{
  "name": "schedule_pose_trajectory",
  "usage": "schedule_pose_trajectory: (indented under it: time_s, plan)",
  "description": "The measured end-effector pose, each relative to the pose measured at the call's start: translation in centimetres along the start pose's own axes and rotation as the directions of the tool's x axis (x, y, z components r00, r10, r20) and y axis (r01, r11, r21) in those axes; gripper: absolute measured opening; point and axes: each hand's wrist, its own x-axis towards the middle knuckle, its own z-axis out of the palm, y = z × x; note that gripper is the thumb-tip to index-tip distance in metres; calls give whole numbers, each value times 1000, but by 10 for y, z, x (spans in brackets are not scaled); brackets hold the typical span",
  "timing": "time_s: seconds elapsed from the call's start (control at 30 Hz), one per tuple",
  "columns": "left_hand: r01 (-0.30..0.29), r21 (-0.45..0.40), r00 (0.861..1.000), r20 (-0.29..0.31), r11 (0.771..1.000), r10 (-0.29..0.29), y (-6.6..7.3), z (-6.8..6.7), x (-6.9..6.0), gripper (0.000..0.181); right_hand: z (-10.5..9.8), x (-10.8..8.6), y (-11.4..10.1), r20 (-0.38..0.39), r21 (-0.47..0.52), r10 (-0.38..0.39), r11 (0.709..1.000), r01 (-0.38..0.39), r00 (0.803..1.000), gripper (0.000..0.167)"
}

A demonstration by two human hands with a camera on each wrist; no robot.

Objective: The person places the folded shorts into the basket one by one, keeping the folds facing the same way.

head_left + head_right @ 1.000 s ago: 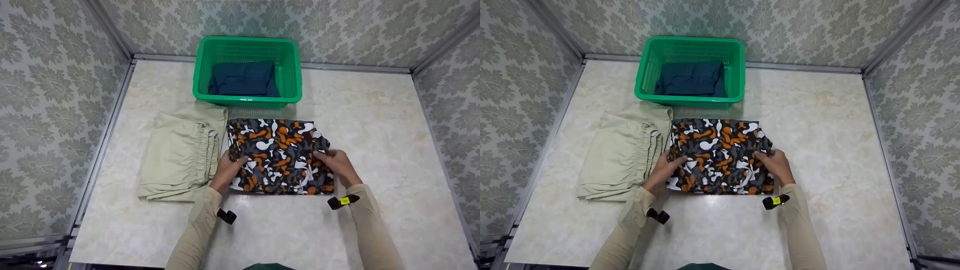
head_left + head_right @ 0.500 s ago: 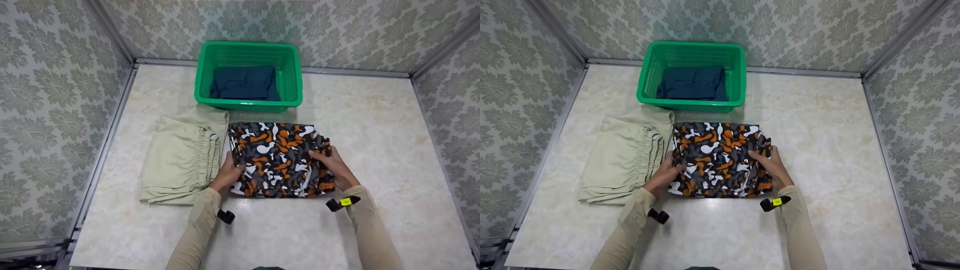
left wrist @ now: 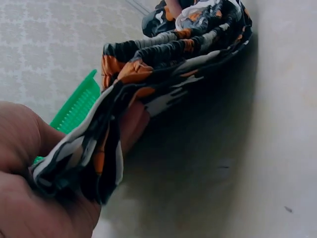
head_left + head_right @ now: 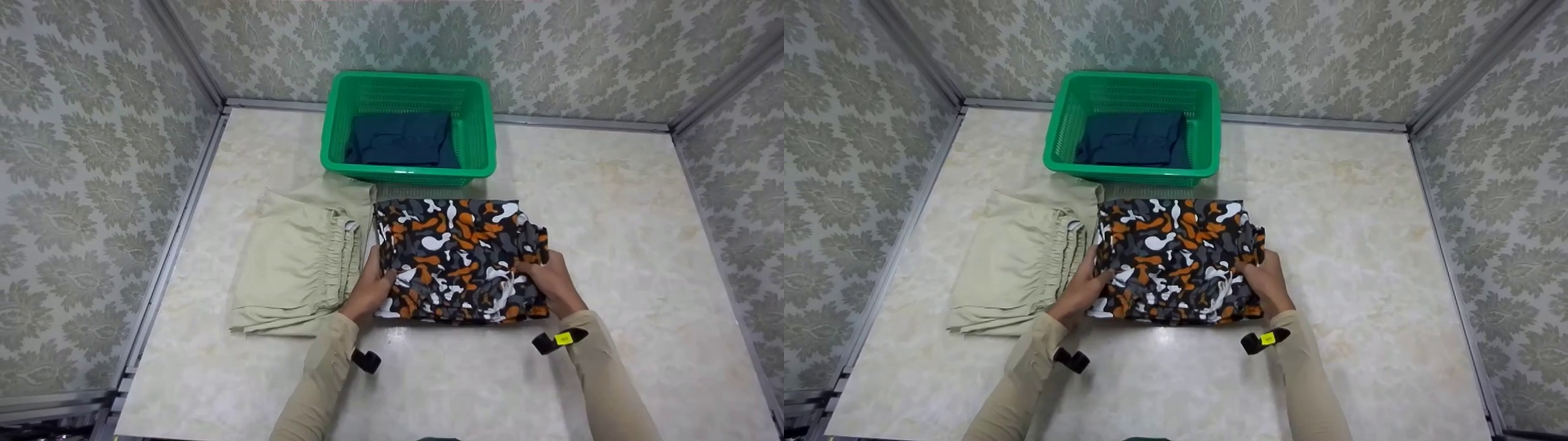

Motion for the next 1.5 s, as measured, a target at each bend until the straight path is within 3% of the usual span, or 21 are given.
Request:
schedule_pose_trajectory:
  time_s: [0.17, 0.33, 0.47, 0.57, 0.67, 0.8, 0.93, 1.03, 1.17, 1.33, 1.4, 1.43, 1.5]
  plan:
    - [-70, 28, 997, 19, 997, 69, 22, -14, -1, 67, -9, -7, -22, -4, 107, -83, 991, 83, 997, 38]
    - [-59, -16, 997, 41, 998, 60, 49, -25, 0, 73, -17, -12, -52, 13, 203, -166, 966, 160, 986, 41]
    - [-105, -73, 993, 39, 992, 108, 68, -35, 10, 69, -18, -5, -78, 37, 264, -215, 944, 198, 976, 45]
    - [-151, -102, 988, 28, 983, 155, 83, -45, 29, 63, -15, 11, -102, 43, 284, -235, 935, 213, 971, 46]
    - [-92, -55, 996, -9, 994, 92, 99, -60, 57, 67, -6, 37, -130, 35, 262, -220, 943, 204, 975, 47]
    - [45, 5, 997, -69, 999, -45, 118, -81, 106, 70, 7, 78, -169, 19, 161, -172, 973, 167, 985, 48]
    - [88, 38, 992, -89, 995, -84, 130, -92, 157, 68, 19, 116, -198, -8, 60, -147, 987, 147, 989, 46]
    - [121, 83, 990, -85, 989, -114, 134, -99, 185, 72, 29, 138, -210, -23, -2, -137, 991, 137, 990, 42]
    - [170, 128, 983, -91, 977, -159, 132, -108, 205, 74, 44, 159, -217, -28, -84, -134, 988, 131, 991, 38]
    - [202, 237, 978, -107, 950, -181, 127, -113, 215, 77, 61, 175, -218, -58, -167, -202, 967, 190, 978, 50]
    - [196, 327, 978, -127, 924, -163, 125, -112, 218, 76, 65, 179, -217, -75, -206, -244, 952, 225, 967, 57]
    - [192, 382, 979, -143, 904, -147, 124, -111, 220, 74, 67, 180, -216, -81, -232, -263, 943, 238, 961, 53]
    - [188, 506, 977, -180, 842, -110, 124, -108, 225, 72, 70, 181, -217, -90, -318, -309, 910, 267, 947, 47]
